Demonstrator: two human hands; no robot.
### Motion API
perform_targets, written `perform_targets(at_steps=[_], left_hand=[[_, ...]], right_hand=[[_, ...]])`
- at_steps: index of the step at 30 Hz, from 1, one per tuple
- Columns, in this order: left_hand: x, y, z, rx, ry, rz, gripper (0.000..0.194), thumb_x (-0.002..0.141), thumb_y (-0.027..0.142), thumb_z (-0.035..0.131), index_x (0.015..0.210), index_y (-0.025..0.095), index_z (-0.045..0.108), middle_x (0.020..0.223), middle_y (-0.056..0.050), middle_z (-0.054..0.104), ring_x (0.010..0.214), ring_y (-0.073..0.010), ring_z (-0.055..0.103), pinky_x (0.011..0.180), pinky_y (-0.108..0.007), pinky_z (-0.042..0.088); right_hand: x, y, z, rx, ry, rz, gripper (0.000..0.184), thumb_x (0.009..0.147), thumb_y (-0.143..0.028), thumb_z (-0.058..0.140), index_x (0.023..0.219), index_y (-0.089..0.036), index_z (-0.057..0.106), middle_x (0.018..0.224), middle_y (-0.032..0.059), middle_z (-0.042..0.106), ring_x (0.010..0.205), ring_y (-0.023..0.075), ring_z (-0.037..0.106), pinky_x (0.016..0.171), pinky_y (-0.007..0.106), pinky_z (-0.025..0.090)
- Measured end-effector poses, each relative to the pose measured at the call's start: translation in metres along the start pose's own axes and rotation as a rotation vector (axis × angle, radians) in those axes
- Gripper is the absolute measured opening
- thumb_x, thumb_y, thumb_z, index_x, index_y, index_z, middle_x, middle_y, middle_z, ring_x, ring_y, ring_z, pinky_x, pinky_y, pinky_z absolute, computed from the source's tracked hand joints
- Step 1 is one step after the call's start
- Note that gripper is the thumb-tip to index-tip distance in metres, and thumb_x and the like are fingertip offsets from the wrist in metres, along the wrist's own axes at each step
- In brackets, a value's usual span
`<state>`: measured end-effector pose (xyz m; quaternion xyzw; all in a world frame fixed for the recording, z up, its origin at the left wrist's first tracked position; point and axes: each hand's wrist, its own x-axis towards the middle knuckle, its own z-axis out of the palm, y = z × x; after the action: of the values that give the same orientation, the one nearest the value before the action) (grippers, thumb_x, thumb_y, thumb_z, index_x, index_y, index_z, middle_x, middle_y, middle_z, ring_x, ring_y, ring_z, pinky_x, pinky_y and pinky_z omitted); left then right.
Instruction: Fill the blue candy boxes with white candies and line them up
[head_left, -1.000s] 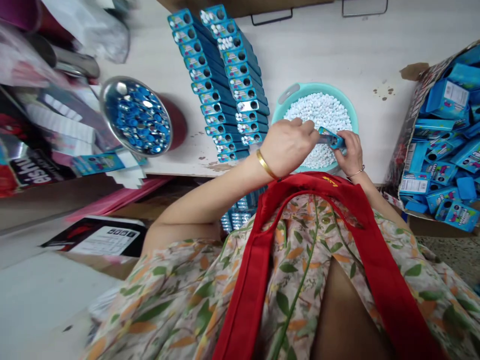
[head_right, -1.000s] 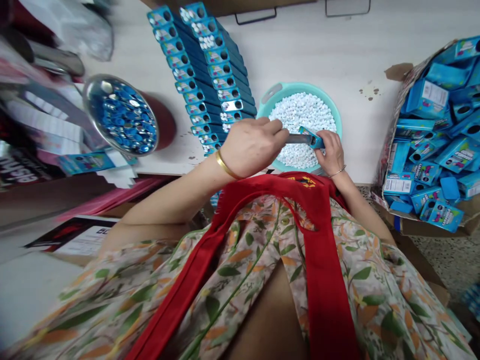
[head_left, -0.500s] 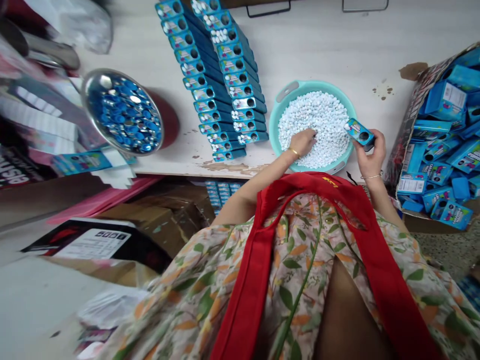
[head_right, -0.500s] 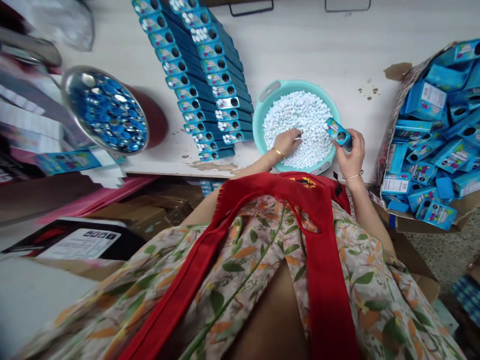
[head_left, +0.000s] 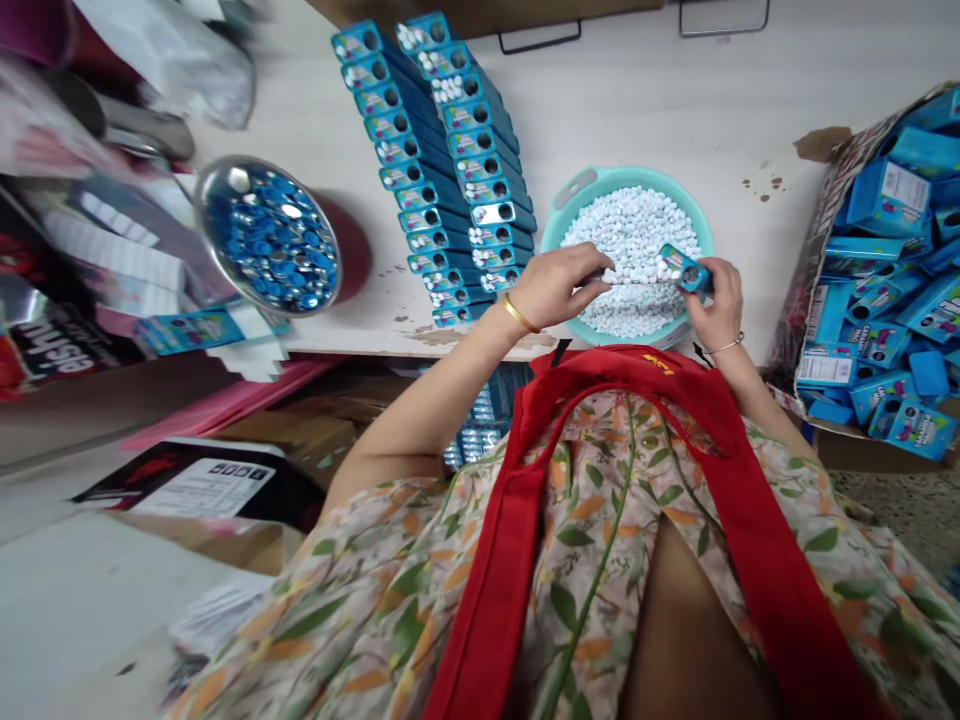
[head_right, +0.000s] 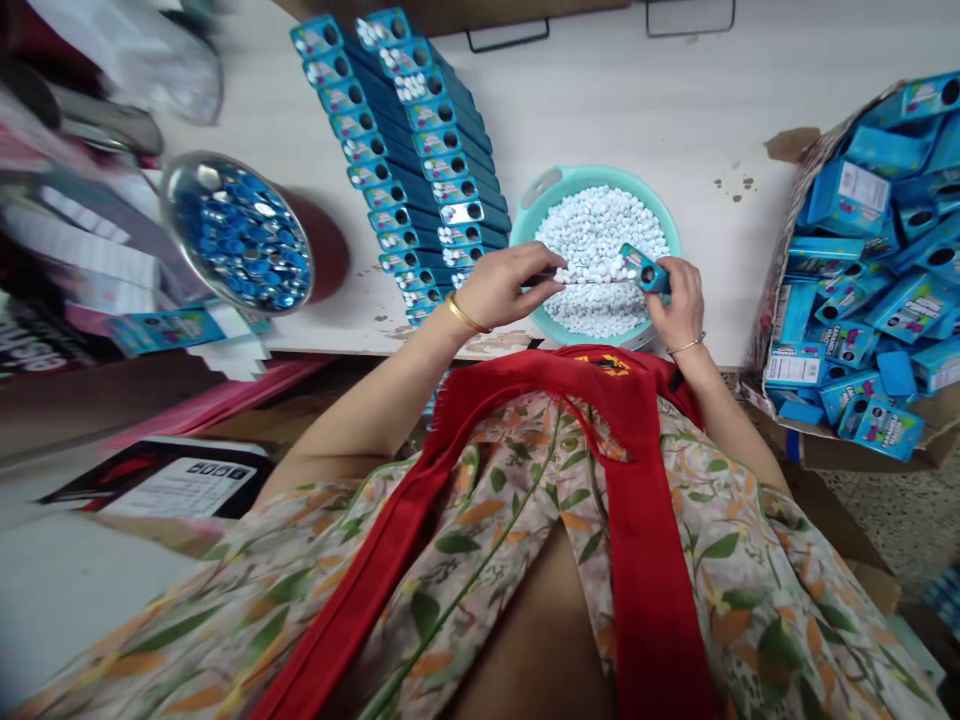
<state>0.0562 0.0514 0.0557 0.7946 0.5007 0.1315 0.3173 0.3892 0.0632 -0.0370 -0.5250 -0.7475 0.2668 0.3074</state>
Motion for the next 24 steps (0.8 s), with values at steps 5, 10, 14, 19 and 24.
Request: perform_targets(at_steps=[5, 10, 14, 19, 24], left_hand=[[0.015, 0.046, -0.034, 0.213, -0.103, -0.061, 0.028, 0.108, 0.03, 0.057, 0.127, 0.02, 0.074, 0.116, -0.012, 0.075, 0.113, -0.0305, 0.072, 0.096, -0.042, 0.057], [0.021, 0.088, -0.041, 0.303, -0.106, -0.089, 0.027, 0.11, 0.022, 0.05, 0.123, 0.018, 0.074, 0.11, -0.014, 0.074, 0.108, -0.0311, 0.072, 0.096, -0.047, 0.058], [0.018, 0.084, -0.038, 0.282, -0.048, -0.104, 0.029, 0.113, 0.028, 0.046, 0.117, 0.022, 0.074, 0.11, -0.014, 0.073, 0.112, -0.0351, 0.071, 0.097, -0.053, 0.057], [0.002, 0.003, -0.012, 0.277, -0.047, -0.276, 0.024, 0.105, 0.034, 0.059, 0.122, 0.027, 0.073, 0.119, -0.015, 0.074, 0.117, -0.0389, 0.068, 0.096, -0.053, 0.057], [0.004, -0.042, 0.067, 0.23, -0.323, -0.42, 0.026, 0.104, 0.025, 0.059, 0.124, 0.019, 0.074, 0.132, -0.02, 0.075, 0.124, -0.0362, 0.07, 0.097, -0.045, 0.055]], right_hand=[[0.003, -0.011, 0.021, -0.013, -0.089, -0.075, 0.039, 0.105, -0.05, 0.056, 0.137, -0.028, 0.062, 0.134, 0.0144, 0.074, 0.128, 0.0375, 0.068, 0.114, 0.065, 0.06], [0.002, -0.013, 0.028, 0.002, -0.083, -0.091, 0.038, 0.104, -0.048, 0.054, 0.136, -0.027, 0.062, 0.133, 0.0147, 0.076, 0.127, 0.0369, 0.07, 0.113, 0.064, 0.061], [0.001, -0.014, 0.024, 0.037, -0.086, -0.044, 0.039, 0.105, -0.056, 0.057, 0.133, -0.03, 0.064, 0.132, 0.0146, 0.075, 0.128, 0.0381, 0.07, 0.115, 0.066, 0.06], [0.002, -0.012, 0.007, 0.07, -0.065, 0.052, 0.049, 0.103, -0.071, 0.059, 0.131, -0.031, 0.065, 0.13, 0.0143, 0.073, 0.127, 0.039, 0.068, 0.116, 0.069, 0.059], [0.003, -0.003, -0.014, 0.073, 0.018, 0.119, 0.058, 0.1, -0.077, 0.065, 0.131, -0.029, 0.064, 0.126, 0.0133, 0.07, 0.122, 0.0364, 0.07, 0.115, 0.067, 0.059]])
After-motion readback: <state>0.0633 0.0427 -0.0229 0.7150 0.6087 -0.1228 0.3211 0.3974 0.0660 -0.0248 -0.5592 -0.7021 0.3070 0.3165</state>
